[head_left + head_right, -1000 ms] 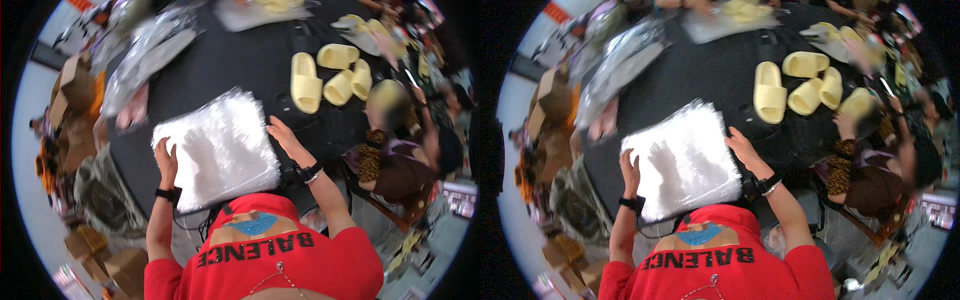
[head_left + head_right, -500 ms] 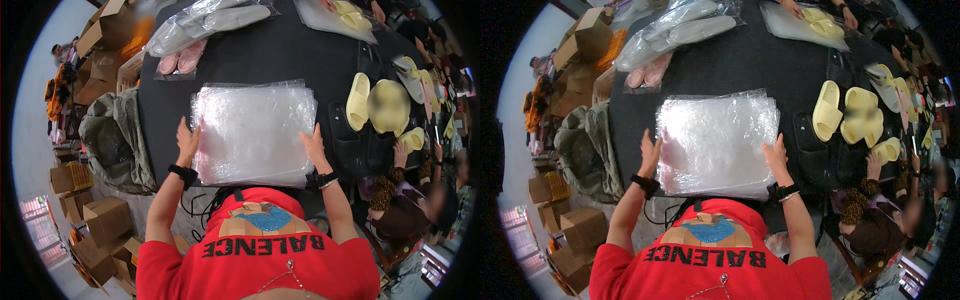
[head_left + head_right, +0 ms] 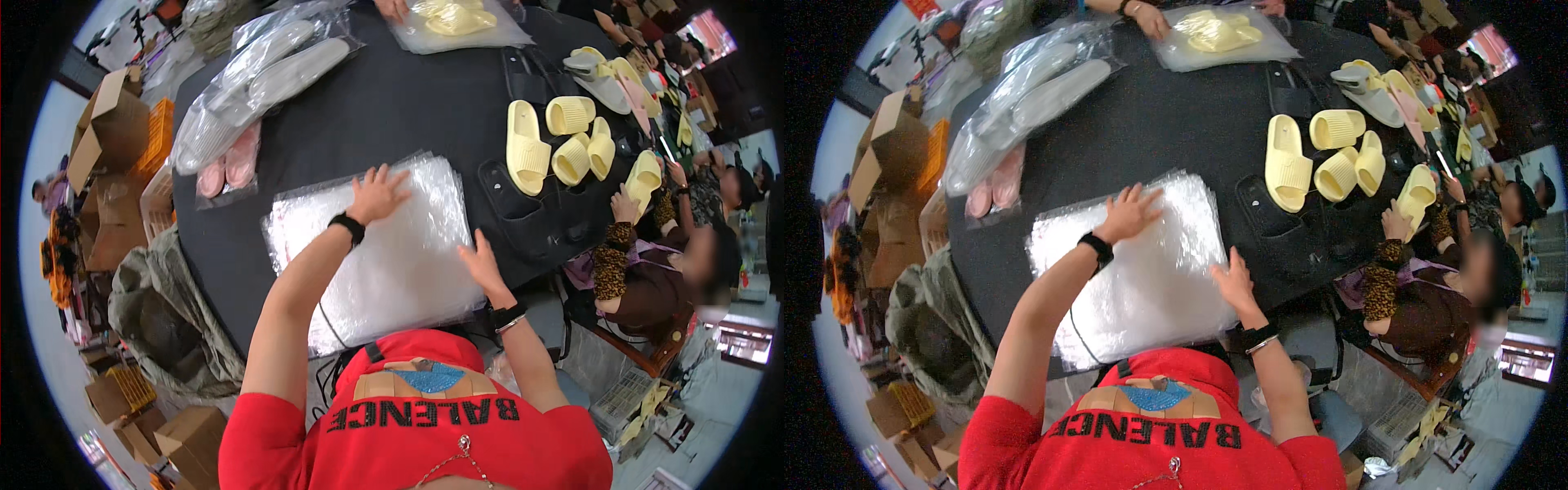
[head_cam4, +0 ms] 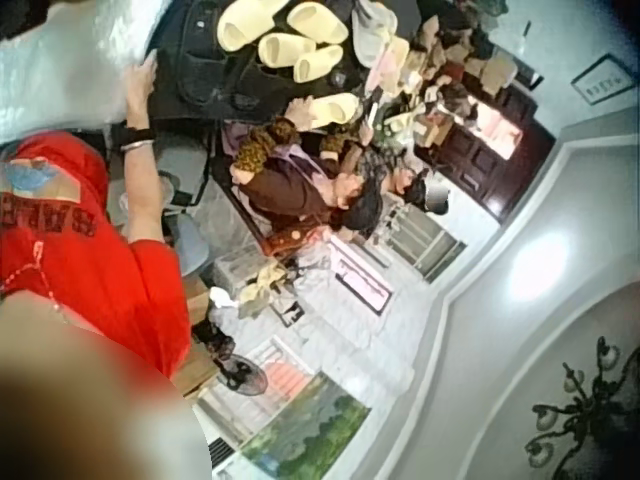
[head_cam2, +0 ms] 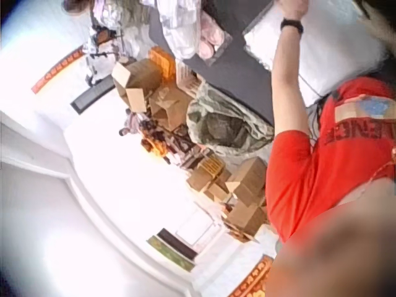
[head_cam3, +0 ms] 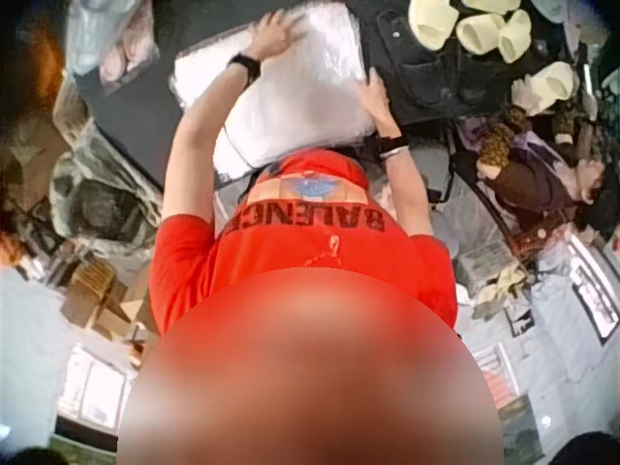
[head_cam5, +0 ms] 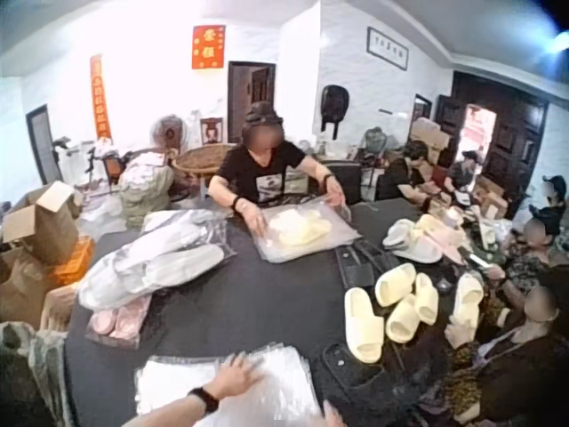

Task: Packing finished sandals into plastic bags at a quality control and finishing station.

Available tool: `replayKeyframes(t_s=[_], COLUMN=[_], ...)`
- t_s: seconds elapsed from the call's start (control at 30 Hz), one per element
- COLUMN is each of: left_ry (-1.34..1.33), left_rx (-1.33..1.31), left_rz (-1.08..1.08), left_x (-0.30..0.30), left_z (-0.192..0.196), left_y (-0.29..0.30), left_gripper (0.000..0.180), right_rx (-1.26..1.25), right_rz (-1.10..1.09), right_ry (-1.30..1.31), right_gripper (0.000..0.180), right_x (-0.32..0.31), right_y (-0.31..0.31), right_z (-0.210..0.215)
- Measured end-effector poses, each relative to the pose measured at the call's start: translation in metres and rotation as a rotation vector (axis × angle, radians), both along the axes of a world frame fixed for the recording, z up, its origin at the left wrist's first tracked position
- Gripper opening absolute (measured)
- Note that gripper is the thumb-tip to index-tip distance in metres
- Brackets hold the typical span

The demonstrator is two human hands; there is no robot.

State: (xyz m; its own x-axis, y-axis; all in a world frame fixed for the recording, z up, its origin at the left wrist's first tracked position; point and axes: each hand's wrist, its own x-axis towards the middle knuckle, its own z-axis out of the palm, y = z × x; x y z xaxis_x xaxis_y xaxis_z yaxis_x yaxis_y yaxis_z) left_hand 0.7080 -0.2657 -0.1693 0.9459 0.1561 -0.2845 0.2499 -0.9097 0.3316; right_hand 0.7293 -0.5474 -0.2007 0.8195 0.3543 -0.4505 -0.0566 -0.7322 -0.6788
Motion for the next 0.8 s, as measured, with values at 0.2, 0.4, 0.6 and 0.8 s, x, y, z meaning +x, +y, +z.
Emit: replayKeyframes(t_s=[0.2,0.4,0.6,0.8], left_ry=[-0.175,-0.157,0.044,0.041], left_rx=[-0.002,-0.046,-0.143,0.065], left_rz=[0.032,0.092,0.182,0.006], left_x=[-0.006,-0.007,0.014,0.003], left_z=[-0.017,-0.013,-0.009,-0.016], left_y=[0.021,0.036,0.043,0.043], left_gripper=[0.069,0.067,0.065,0.056], right_rx=[-0.193,-0.121,-0.037,0.014], right_rz=[0.139,0.098,-0.011,-0.031], right_ry=[-0.117,-0.169,-0.047,-0.066], right_gripper=[0.073,0.068,0.065,0.059], right_x=[-0.004,0.002,0.015,-0.001], right_y=[0.029,0.047,0.047,0.055], right_z=[0.018,0.011,0.022,0.001])
